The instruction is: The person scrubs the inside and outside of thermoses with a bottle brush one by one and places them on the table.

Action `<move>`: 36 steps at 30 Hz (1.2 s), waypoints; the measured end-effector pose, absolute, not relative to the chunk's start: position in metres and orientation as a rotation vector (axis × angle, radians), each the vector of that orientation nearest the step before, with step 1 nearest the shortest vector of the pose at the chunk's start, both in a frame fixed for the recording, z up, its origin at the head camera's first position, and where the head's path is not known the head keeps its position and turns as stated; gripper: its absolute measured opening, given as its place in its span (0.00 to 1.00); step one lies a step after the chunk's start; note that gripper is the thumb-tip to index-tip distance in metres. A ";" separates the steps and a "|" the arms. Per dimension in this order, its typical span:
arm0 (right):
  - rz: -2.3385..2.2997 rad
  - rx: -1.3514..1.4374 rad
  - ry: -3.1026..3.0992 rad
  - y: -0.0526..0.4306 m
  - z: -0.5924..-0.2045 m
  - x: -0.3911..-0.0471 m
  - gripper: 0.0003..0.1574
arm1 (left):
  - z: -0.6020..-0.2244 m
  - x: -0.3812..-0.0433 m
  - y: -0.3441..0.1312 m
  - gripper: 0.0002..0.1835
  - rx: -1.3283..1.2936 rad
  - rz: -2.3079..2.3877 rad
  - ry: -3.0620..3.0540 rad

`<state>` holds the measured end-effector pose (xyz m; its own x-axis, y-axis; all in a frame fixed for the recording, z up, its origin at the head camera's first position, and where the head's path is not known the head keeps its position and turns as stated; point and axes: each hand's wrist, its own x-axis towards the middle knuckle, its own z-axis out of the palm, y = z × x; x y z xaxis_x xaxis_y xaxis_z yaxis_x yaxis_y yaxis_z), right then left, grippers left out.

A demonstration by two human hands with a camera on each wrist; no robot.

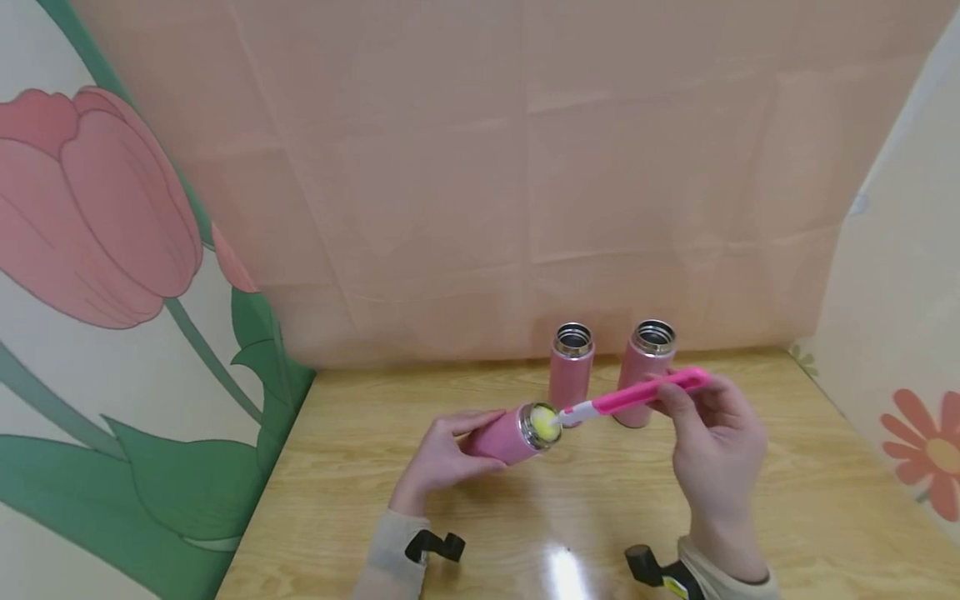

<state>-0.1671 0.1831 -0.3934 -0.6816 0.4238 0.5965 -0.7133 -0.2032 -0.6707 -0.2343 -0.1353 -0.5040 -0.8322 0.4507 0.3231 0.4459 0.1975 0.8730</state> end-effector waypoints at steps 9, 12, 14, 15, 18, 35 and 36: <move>1.960 0.581 -1.103 0.187 -0.394 -0.168 0.07 | -0.502 -0.236 -0.138 0.37 0.934 1.768 2.381; 1.968 0.642 -1.049 0.187 -0.394 -0.169 0.06 | -0.502 -0.236 -0.139 0.37 0.948 1.771 2.376; 1.974 0.672 -1.006 0.186 -0.393 -0.170 0.06 | -0.501 -0.236 -0.139 0.37 0.955 1.769 2.376; 1.973 0.684 -0.986 0.186 -0.393 -0.170 0.07 | -0.501 -0.235 -0.140 0.37 0.958 1.770 2.374; 1.960 0.712 -0.939 0.184 -0.391 -0.169 0.09 | -0.501 -0.235 -0.141 0.37 0.969 1.761 2.377; 1.962 0.541 -0.979 0.183 -0.390 -0.168 0.08 | -0.497 -0.233 -0.145 0.38 0.954 1.787 2.379; 1.967 0.502 -0.991 0.184 -0.391 -0.168 0.08 | -0.497 -0.233 -0.145 0.38 0.963 1.779 2.395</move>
<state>-0.1683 0.1836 -0.3911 -0.5543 0.5134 0.6551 -0.8320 -0.3203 -0.4530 -0.2328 -0.1450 -0.4970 -0.8114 0.4727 0.3438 0.4657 0.1673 0.8690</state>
